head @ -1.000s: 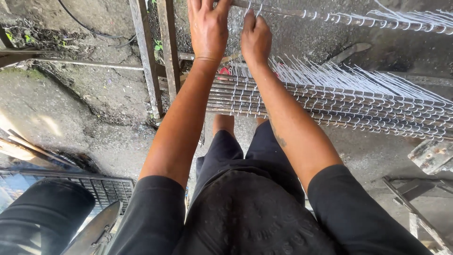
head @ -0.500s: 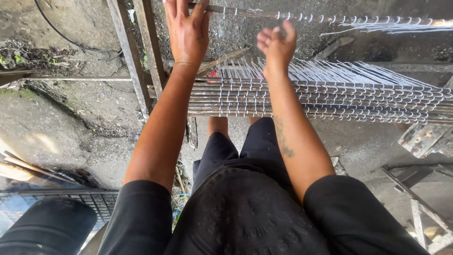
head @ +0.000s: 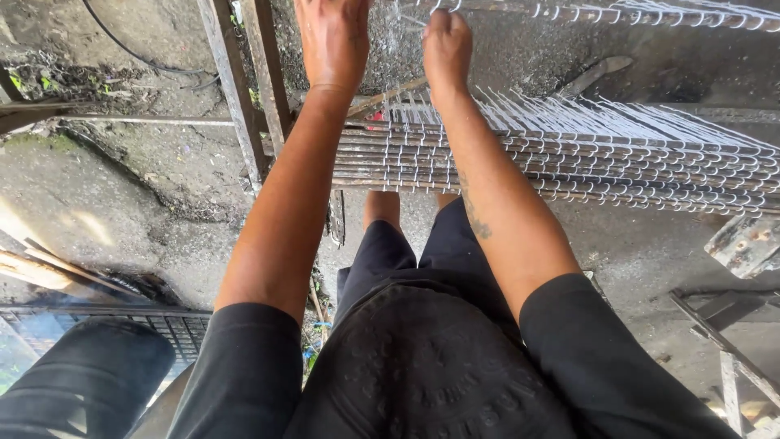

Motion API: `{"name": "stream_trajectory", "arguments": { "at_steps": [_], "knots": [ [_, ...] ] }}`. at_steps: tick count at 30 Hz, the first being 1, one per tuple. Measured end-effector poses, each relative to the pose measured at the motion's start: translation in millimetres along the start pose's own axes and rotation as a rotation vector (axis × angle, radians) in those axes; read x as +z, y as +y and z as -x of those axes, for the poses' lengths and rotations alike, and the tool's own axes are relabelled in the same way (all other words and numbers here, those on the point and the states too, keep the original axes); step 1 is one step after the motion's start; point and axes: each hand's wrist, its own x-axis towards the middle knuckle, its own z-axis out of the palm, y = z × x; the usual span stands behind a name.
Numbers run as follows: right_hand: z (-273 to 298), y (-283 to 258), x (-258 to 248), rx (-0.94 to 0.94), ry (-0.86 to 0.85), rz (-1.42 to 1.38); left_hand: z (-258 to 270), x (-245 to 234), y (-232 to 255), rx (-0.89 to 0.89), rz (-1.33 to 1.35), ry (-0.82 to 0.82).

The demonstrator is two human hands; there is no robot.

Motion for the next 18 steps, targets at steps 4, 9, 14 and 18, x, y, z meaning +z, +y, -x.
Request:
{"name": "stream_trajectory", "arguments": {
  "at_steps": [4,9,14,18],
  "knots": [
    [8.3,-2.9,-9.3,-0.007,0.125,0.004,-2.1,-2.5,0.6,0.008,-0.004,-0.008],
    [7.1,6.8,-5.2,-0.005,0.171,0.066,-1.7,-2.9,1.1,0.01,-0.02,-0.041],
    [-2.7,9.9,0.9,0.053,0.101,0.14,-2.6,-3.8,1.0,0.04,-0.099,-0.04],
    [6.9,-18.7,-21.0,0.068,-0.067,0.159,-8.8,-11.2,6.1,0.061,-0.076,-0.012]
  ]
}}
